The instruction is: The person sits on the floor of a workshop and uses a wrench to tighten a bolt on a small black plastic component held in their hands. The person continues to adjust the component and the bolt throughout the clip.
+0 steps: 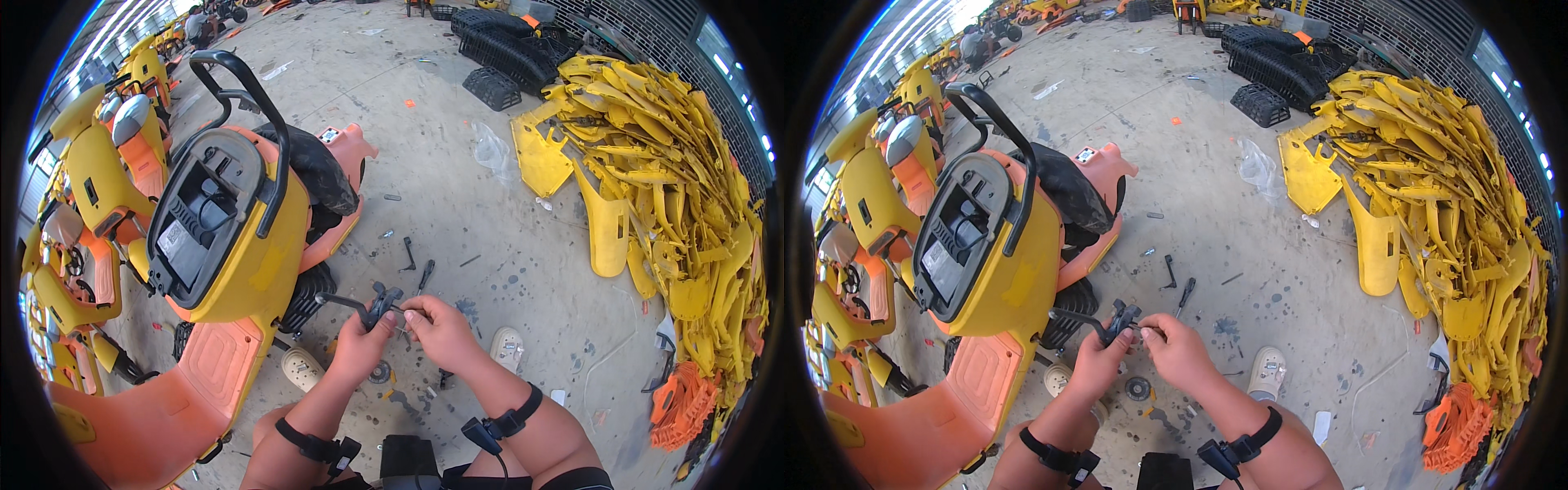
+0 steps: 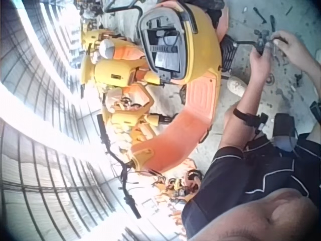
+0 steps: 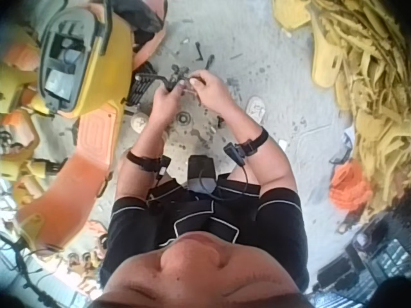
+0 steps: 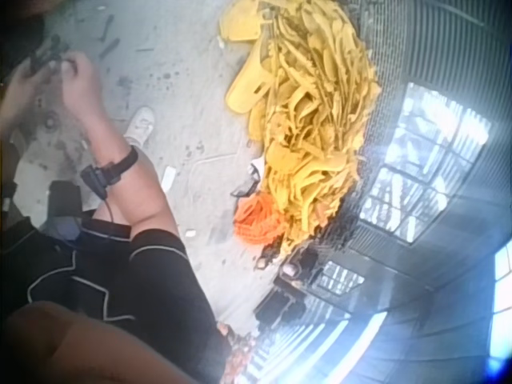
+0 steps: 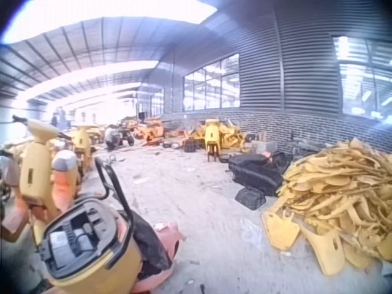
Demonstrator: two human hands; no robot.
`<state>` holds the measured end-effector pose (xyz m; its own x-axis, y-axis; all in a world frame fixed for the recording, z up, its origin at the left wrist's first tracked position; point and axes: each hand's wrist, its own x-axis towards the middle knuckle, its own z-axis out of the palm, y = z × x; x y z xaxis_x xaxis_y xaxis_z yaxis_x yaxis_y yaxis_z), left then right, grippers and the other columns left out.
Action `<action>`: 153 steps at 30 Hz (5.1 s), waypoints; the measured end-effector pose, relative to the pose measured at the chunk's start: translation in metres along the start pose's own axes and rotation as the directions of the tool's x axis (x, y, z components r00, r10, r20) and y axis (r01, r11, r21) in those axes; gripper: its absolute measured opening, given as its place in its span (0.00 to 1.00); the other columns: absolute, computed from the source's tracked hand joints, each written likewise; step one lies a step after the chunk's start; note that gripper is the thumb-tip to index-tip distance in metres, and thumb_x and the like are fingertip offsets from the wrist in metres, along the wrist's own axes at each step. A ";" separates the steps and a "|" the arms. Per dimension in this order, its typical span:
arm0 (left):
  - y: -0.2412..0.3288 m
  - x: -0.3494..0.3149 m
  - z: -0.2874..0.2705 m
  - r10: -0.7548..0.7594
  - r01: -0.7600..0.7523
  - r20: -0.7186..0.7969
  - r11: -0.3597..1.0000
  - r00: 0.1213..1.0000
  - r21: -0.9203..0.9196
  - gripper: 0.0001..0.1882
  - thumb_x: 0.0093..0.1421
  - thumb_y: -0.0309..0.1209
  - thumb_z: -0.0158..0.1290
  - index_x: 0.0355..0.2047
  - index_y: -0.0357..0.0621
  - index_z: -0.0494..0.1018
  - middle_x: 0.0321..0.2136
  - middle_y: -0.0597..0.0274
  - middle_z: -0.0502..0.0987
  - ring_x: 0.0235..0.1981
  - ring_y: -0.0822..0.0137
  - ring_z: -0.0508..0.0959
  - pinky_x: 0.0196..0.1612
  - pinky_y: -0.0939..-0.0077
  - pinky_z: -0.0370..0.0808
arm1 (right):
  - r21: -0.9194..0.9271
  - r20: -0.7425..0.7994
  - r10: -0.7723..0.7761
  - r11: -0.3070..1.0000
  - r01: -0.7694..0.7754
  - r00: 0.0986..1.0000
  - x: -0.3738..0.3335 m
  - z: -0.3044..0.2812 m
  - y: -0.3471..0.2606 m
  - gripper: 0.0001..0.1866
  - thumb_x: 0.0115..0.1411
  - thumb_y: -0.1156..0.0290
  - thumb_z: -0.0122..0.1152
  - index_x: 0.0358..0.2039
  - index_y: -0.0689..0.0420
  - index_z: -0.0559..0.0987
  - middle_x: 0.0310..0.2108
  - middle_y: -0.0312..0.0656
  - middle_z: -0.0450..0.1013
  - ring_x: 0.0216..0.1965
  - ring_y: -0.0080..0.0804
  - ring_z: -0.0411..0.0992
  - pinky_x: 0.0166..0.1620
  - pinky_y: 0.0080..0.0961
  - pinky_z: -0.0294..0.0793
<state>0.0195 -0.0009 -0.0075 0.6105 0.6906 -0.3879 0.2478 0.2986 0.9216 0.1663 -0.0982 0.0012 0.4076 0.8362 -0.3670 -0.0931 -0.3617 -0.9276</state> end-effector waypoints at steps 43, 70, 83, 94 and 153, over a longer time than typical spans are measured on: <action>-0.008 -0.002 0.005 0.169 -0.158 -0.049 0.973 0.984 0.169 0.17 0.67 0.28 0.58 0.54 0.36 0.75 0.36 0.69 0.79 0.37 0.78 0.73 0.41 0.79 0.72 | -0.337 -0.117 -0.378 0.885 0.321 0.918 -0.014 0.005 -0.005 0.11 0.65 0.71 0.65 0.46 0.61 0.81 0.38 0.47 0.81 0.36 0.38 0.81 0.39 0.30 0.78; -0.010 -0.006 -0.004 0.504 -0.453 0.048 0.727 0.863 0.515 0.37 0.49 0.22 0.66 0.61 0.33 0.67 0.53 0.46 0.71 0.53 0.49 0.75 0.56 0.66 0.74 | -0.295 -0.045 -0.217 0.935 0.195 0.975 -0.016 0.010 0.007 0.10 0.69 0.68 0.61 0.46 0.60 0.81 0.34 0.44 0.82 0.33 0.31 0.80 0.39 0.29 0.77; -0.006 -0.010 -0.002 0.435 -0.366 0.033 0.711 0.900 0.600 0.41 0.45 0.31 0.72 0.58 0.29 0.67 0.51 0.42 0.71 0.53 0.45 0.75 0.56 0.59 0.74 | -0.173 -0.047 -0.092 0.981 0.083 0.995 -0.014 0.014 0.014 0.12 0.66 0.64 0.64 0.45 0.58 0.83 0.32 0.45 0.82 0.33 0.36 0.81 0.39 0.32 0.78; 0.000 -0.016 -0.001 0.363 -0.288 0.013 0.716 0.932 0.637 0.42 0.46 0.37 0.73 0.57 0.29 0.68 0.49 0.43 0.74 0.54 0.46 0.75 0.56 0.59 0.74 | -0.026 0.057 0.031 0.999 -0.030 0.998 -0.010 0.012 0.014 0.12 0.67 0.70 0.63 0.46 0.63 0.83 0.35 0.41 0.83 0.35 0.23 0.79 0.41 0.24 0.78; -0.008 -0.015 0.004 0.679 -0.656 0.211 0.506 0.703 0.560 0.58 0.49 0.34 0.75 0.72 0.45 0.49 0.62 0.34 0.62 0.57 0.37 0.73 0.57 0.53 0.76 | 0.542 0.002 0.255 0.812 -0.215 0.967 -0.004 0.018 0.005 0.14 0.75 0.63 0.54 0.46 0.61 0.81 0.37 0.37 0.80 0.35 0.26 0.77 0.37 0.28 0.77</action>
<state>0.0117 -0.0163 -0.0096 0.7561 0.5495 0.3554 0.1456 -0.6707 0.7273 0.1479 -0.0961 -0.0029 0.3689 0.7169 -0.5916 -0.6558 -0.2503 -0.7123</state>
